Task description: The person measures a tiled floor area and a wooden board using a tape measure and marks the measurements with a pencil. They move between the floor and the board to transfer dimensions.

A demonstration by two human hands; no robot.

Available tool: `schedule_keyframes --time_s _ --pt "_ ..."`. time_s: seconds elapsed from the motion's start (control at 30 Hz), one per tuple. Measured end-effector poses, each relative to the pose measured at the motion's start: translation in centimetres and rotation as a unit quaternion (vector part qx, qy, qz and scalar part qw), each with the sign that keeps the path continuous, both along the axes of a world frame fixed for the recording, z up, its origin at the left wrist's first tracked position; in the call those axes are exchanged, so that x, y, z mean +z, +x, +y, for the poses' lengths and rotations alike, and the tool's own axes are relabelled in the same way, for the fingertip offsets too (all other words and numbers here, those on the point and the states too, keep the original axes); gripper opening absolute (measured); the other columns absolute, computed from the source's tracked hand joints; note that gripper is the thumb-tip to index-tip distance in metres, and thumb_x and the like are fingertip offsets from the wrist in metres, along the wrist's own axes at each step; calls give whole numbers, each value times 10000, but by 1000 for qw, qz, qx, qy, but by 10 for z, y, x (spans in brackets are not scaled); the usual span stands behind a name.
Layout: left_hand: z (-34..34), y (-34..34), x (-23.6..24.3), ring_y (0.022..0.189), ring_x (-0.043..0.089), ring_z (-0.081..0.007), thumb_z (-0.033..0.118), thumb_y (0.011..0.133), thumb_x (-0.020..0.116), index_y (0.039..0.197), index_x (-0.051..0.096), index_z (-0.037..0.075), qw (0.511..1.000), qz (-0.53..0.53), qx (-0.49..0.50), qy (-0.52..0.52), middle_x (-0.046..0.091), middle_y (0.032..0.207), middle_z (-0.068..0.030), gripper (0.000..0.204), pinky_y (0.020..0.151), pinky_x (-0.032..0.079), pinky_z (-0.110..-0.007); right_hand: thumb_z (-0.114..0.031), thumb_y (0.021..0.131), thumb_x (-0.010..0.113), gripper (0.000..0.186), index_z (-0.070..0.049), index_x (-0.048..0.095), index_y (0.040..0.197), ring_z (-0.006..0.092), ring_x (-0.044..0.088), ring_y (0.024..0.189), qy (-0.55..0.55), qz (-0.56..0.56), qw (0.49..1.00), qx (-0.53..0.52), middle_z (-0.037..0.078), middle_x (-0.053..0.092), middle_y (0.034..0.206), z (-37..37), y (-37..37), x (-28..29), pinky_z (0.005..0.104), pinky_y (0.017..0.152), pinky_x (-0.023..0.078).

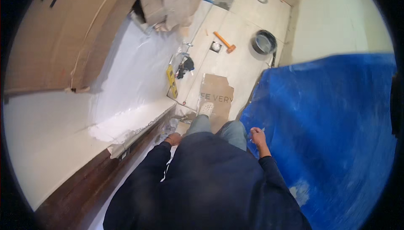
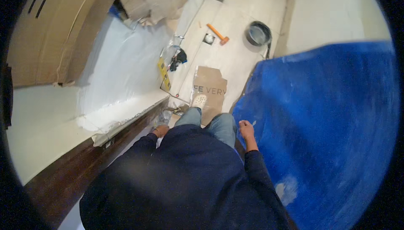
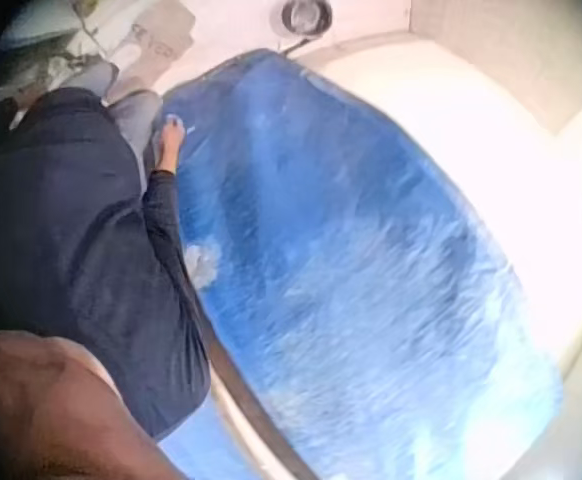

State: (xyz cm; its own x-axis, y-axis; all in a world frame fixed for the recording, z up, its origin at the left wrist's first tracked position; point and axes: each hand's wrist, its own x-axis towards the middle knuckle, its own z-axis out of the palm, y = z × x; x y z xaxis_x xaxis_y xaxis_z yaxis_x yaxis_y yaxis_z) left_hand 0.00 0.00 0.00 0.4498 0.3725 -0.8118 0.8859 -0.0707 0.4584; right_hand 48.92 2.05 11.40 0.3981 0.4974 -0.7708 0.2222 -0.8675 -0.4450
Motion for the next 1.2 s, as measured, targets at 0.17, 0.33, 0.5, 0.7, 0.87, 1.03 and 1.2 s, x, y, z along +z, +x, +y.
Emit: schedule_keyframes --time_s 0.17,0.33,0.5,0.7,0.87,1.03,1.2 --pt "22 36 2 941 608 -409 360 887 480 952 682 36 995 -30 74 61 635 1001 -242 388 807 487 -468 -248 867 590 258 -33 637 1001 127 572 608 47 -104 945 306 34 616 746 112 17 -33 280 549 461" --pt "-11 70 -38 917 614 -406 342 876 492 933 680 37 963 -31 254 82 641 971 -234 363 793 490 -467 -267 853 601 312 1 641 1006 150 596 653 92 -77 915 385 67 643 777 216 36 -30 297 611 481" --pt "28 146 -31 908 613 -413 353 877 494 894 673 13 888 -97 443 82 639 952 -250 385 784 484 -477 -334 836 556 386 -21 660 1038 343 621 981 46 -105 872 475 211 655 1007 307 45 -15 383 865 479" --pt "98 163 -47 1005 600 -381 295 886 472 1064 633 58 928 69 367 -7 625 1087 -215 337 842 466 -465 -341 827 555 387 -34 669 1034 345 611 1007 48 -59 849 523 215 651 1008 369 44 -53 401 887 466" --pt "230 166 -4 1093 572 -332 319 836 581 1222 548 81 975 148 144 -81 594 1193 -171 455 920 458 -432 -353 819 564 392 -14 656 992 388 612 941 -19 -49 842 537 215 652 976 336 66 -129 431 856 475" --pt "300 134 -136 1063 574 -358 359 831 557 1135 605 43 969 80 234 27 606 1155 -182 441 933 447 -417 -400 787 632 587 -63 497 1248 419 498 1135 -119 -35 873 472 257 522 1214 282 21 -178 481 936 419" --pt "395 112 -288 1097 547 -369 381 814 582 1193 558 19 907 134 391 80 592 1150 -231 525 963 420 -424 -372 726 696 613 -56 485 1207 412 519 1064 -104 -153 853 488 218 507 1181 253 -14 -211 508 868 441"
